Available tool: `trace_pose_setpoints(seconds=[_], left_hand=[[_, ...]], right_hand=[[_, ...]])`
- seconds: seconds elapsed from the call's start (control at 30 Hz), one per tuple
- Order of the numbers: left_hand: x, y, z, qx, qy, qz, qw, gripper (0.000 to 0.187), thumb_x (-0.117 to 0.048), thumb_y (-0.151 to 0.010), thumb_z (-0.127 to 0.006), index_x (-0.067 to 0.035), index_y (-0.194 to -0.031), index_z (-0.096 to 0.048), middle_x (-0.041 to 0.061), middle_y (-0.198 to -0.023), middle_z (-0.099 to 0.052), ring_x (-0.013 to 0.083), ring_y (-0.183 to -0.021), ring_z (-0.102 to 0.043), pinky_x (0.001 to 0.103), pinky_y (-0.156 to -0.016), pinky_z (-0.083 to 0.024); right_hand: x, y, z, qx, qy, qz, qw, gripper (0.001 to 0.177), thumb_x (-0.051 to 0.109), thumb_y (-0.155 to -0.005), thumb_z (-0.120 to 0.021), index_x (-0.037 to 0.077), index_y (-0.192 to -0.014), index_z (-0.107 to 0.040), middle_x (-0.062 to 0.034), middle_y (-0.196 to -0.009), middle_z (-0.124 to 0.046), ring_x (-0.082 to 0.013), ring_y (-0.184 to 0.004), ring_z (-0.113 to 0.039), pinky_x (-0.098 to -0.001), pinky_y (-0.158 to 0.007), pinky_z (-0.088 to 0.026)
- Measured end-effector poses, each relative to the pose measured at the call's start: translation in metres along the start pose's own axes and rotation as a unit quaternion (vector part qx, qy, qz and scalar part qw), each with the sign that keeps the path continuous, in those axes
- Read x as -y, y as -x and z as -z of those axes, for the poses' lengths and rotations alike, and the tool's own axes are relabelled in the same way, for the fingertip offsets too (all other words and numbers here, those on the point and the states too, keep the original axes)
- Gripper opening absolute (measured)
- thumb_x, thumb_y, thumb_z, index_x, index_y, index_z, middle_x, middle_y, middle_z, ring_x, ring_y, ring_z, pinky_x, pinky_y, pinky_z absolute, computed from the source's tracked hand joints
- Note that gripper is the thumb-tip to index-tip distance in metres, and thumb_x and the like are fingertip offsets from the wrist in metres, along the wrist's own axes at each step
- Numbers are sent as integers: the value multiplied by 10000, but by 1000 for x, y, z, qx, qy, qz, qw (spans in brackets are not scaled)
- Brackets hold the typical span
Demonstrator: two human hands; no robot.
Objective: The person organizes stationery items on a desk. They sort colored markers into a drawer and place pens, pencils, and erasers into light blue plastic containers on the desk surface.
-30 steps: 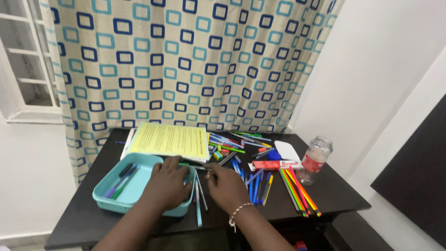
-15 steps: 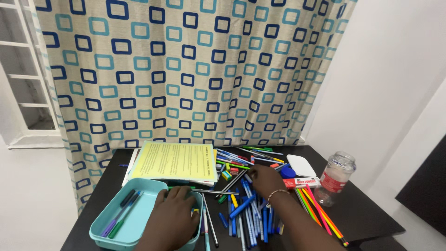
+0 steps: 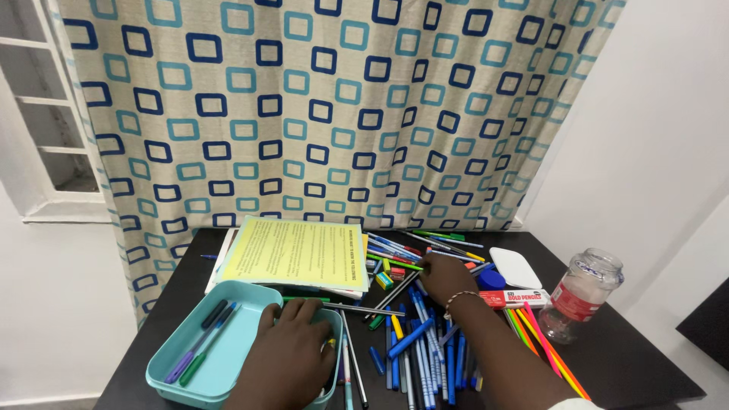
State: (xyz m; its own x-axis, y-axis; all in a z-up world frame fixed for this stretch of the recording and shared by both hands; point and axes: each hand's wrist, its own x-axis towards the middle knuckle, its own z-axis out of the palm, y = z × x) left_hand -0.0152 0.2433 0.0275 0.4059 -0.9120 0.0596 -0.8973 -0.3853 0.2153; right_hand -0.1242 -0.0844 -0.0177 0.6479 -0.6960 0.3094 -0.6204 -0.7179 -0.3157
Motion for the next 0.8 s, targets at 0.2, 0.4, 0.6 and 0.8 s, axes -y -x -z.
trace_pose_setpoints(seconds=[0.2, 0.4, 0.6, 0.8], left_hand=[[3, 2, -8, -79, 24, -30, 996, 305, -308, -889, -598, -105, -1088, -709, 141, -1426, -510, 297, -1351, -392, 577, -1118, -239], [6, 5, -12, -139, 36, -66, 987, 257, -292, -860, -621, -98, -991, -727, 128, -1321, -581, 310, -1265, -470, 540, -1019, -355], [7, 3, -13, -139, 23, -59, 988, 270, -292, -853, -616, -96, -995, -736, 138, -1335, -574, 325, -1268, -462, 542, -999, -368], [6, 3, -13, -133, 15, -53, 990, 293, -297, -874, -592, -96, -1024, -743, 139, -1379, -561, 321, -1301, -449, 530, -1026, -364]], right_hand=[[36, -6, -22, 0, -37, 126, 991, 245, 206, -880, -657, 167, -1097, -767, -108, -1065, -761, -318, -987, -721, -436, -893, -557], [60, 5, -36, 48, 97, 87, 990, 309, 313, -861, -719, 212, -1153, -699, -49, -1234, -644, -279, -1177, -628, -474, -982, -498], [71, 3, -24, 100, 125, 34, 987, 310, 342, -855, -730, 303, -1162, -705, -2, -1262, -639, -262, -1248, -591, -623, -1095, -346], [66, -1, -25, 120, 104, 32, 987, 338, 326, -836, -748, 276, -1166, -692, -5, -1264, -630, -243, -1253, -589, -618, -1078, -361]])
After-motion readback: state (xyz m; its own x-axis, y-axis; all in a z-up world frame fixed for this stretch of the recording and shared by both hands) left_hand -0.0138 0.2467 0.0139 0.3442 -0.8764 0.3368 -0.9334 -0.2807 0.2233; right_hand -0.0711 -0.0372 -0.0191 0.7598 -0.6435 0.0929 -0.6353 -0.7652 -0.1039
